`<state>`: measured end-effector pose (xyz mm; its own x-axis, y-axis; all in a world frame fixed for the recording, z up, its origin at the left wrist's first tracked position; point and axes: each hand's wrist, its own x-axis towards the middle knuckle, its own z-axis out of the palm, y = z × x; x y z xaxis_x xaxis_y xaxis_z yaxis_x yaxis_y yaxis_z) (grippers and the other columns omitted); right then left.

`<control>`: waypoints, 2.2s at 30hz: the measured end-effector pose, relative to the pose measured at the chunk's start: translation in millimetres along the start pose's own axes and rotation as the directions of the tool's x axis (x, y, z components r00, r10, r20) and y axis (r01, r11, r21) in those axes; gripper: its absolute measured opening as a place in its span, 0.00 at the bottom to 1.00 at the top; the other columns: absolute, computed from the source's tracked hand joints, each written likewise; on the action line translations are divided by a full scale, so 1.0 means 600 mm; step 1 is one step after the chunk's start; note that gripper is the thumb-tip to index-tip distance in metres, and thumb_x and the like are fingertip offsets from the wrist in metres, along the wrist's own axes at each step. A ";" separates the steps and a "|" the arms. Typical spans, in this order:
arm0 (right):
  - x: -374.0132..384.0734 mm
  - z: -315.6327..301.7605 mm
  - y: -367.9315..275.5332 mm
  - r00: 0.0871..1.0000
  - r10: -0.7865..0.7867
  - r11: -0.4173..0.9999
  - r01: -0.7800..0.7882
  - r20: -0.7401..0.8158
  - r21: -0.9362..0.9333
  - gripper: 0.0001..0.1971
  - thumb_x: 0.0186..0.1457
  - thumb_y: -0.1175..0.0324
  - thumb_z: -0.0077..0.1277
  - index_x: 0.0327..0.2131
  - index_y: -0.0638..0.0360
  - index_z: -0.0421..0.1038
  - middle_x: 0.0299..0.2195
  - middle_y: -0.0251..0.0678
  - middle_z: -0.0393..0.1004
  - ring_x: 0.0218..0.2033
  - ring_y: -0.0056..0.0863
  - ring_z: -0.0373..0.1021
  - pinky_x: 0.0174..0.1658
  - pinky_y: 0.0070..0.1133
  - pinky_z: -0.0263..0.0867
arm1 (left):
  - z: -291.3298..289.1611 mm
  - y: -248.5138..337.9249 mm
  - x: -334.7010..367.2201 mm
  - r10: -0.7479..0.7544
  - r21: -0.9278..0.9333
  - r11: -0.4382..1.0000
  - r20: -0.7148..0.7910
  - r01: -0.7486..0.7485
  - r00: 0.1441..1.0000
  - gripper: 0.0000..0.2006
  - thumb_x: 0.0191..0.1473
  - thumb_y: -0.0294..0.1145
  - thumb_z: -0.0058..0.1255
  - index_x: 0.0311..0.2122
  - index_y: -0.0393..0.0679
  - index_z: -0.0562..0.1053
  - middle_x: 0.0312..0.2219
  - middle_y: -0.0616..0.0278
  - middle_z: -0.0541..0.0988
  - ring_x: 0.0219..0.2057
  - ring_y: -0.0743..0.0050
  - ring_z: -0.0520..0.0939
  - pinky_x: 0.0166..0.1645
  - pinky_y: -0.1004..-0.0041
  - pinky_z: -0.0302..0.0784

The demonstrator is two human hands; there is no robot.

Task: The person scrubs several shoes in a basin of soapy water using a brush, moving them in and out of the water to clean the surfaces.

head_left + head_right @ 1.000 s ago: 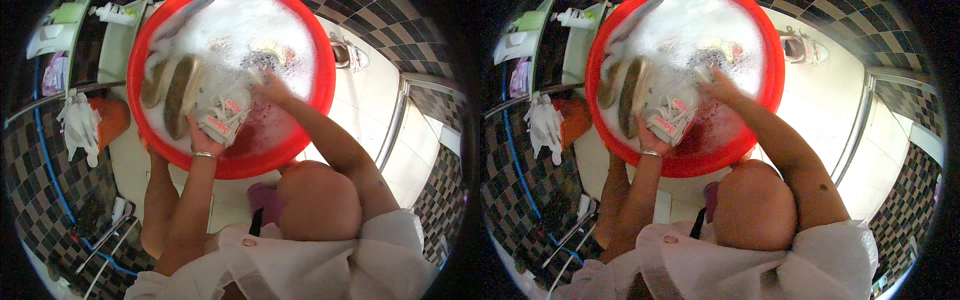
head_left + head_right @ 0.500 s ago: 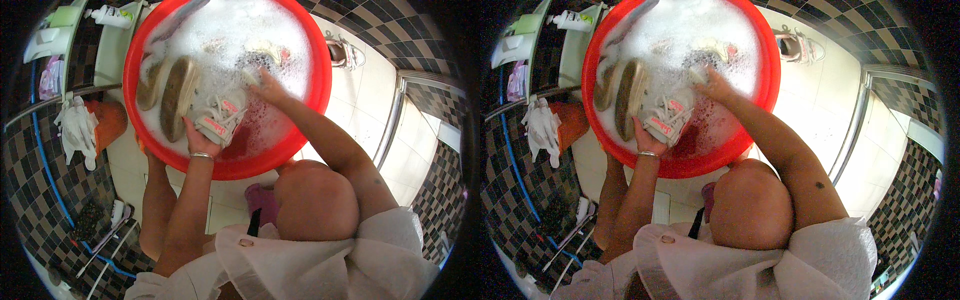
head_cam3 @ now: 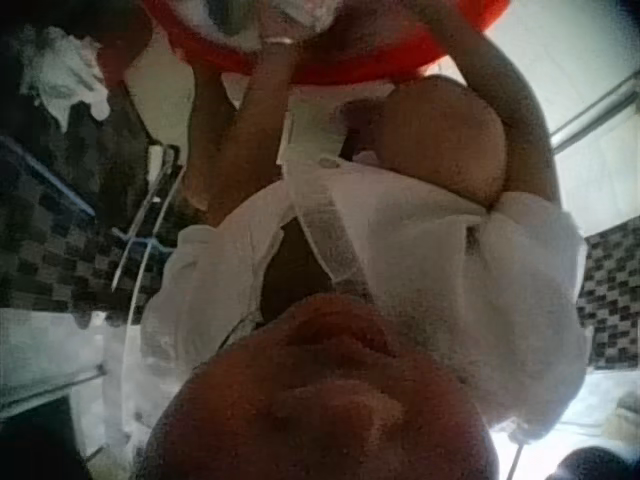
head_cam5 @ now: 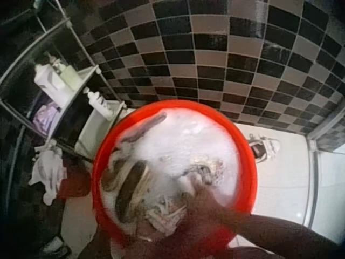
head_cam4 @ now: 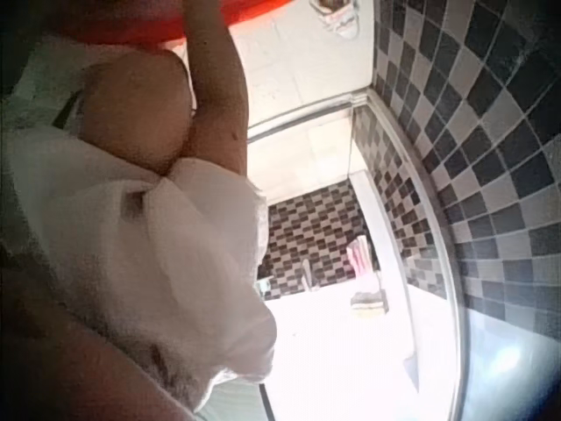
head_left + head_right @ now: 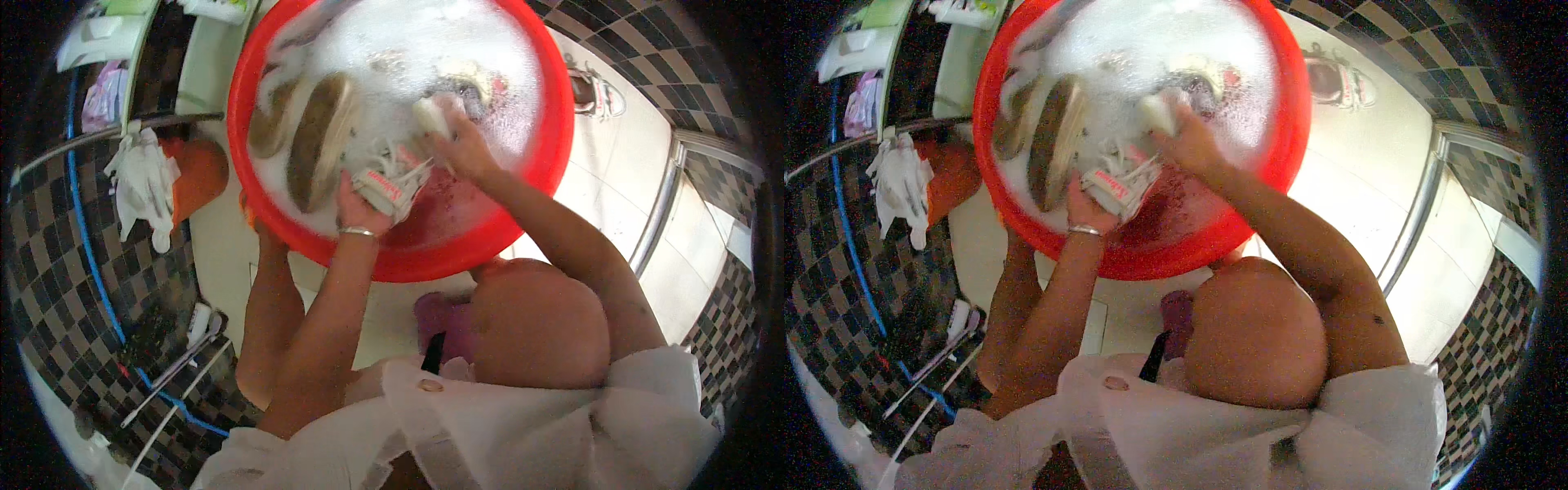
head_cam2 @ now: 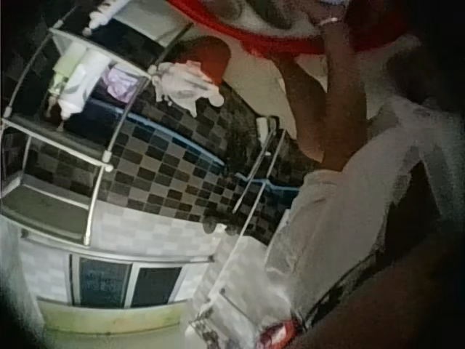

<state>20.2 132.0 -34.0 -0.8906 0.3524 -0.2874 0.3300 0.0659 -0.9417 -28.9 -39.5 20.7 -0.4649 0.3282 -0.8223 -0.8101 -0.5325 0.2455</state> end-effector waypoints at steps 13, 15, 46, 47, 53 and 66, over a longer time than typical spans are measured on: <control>-0.064 0.071 -0.125 0.876 -0.297 0.545 0.483 0.381 -0.685 0.32 0.44 0.52 0.45 0.55 0.42 0.50 0.40 0.51 0.62 0.40 0.45 0.65 0.39 0.34 0.64 | -0.013 -0.025 0.058 -0.018 -0.013 1.000 0.053 0.019 0.998 0.20 0.51 0.40 0.31 0.49 0.44 0.60 0.46 0.55 0.65 0.47 0.59 0.66 0.49 0.54 0.63; -0.058 0.062 -0.133 0.853 -0.234 0.477 0.519 0.467 -0.709 0.32 0.45 0.51 0.45 0.55 0.41 0.50 0.41 0.52 0.61 0.37 0.47 0.66 0.40 0.36 0.64 | -0.017 -0.015 0.066 0.025 -0.015 1.000 0.125 -0.023 0.992 0.20 0.52 0.39 0.31 0.49 0.43 0.60 0.46 0.55 0.65 0.47 0.59 0.66 0.50 0.55 0.62; -0.006 0.061 -0.124 0.938 -0.186 0.640 0.340 0.291 -0.689 0.32 0.45 0.51 0.46 0.55 0.41 0.49 0.42 0.51 0.62 0.40 0.47 0.65 0.42 0.35 0.63 | -0.039 0.004 0.007 0.043 0.151 0.988 -0.165 -0.018 0.985 0.18 0.47 0.33 0.45 0.45 0.41 0.64 0.41 0.55 0.70 0.41 0.60 0.73 0.41 0.62 0.72; 0.009 0.052 -0.120 0.949 -0.195 0.642 0.315 0.249 -0.698 0.32 0.45 0.50 0.46 0.54 0.40 0.49 0.42 0.50 0.63 0.40 0.47 0.65 0.43 0.34 0.62 | -0.010 -0.003 -0.004 0.037 0.185 0.983 -0.211 0.003 0.977 0.18 0.47 0.33 0.45 0.45 0.41 0.64 0.41 0.55 0.70 0.41 0.60 0.73 0.41 0.62 0.72; 0.045 -0.001 -0.065 0.996 -0.082 0.858 0.054 -0.032 -0.511 0.31 0.46 0.53 0.46 0.54 0.40 0.48 0.43 0.49 0.61 0.39 0.46 0.65 0.43 0.34 0.61 | 0.016 -0.010 -0.092 0.067 0.250 0.968 -0.331 0.019 0.941 0.19 0.46 0.33 0.46 0.45 0.40 0.64 0.42 0.55 0.69 0.41 0.58 0.73 0.44 0.62 0.70; -0.069 0.043 -0.072 0.831 -0.400 0.647 0.555 0.387 -0.523 0.34 0.47 0.51 0.44 0.54 0.55 0.47 0.39 0.57 0.65 0.44 0.43 0.64 0.46 0.37 0.58 | 0.001 0.034 -0.080 -0.020 0.008 1.000 -0.295 0.023 0.955 0.15 0.48 0.35 0.42 0.41 0.39 0.66 0.40 0.54 0.70 0.42 0.57 0.71 0.47 0.60 0.67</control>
<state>34.9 90.2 14.0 -0.9930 -0.0949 0.0701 -0.1172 0.7265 -0.6770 -23.2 -65.6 65.2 -0.3226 0.0934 -0.9419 -0.8236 -0.5182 0.2307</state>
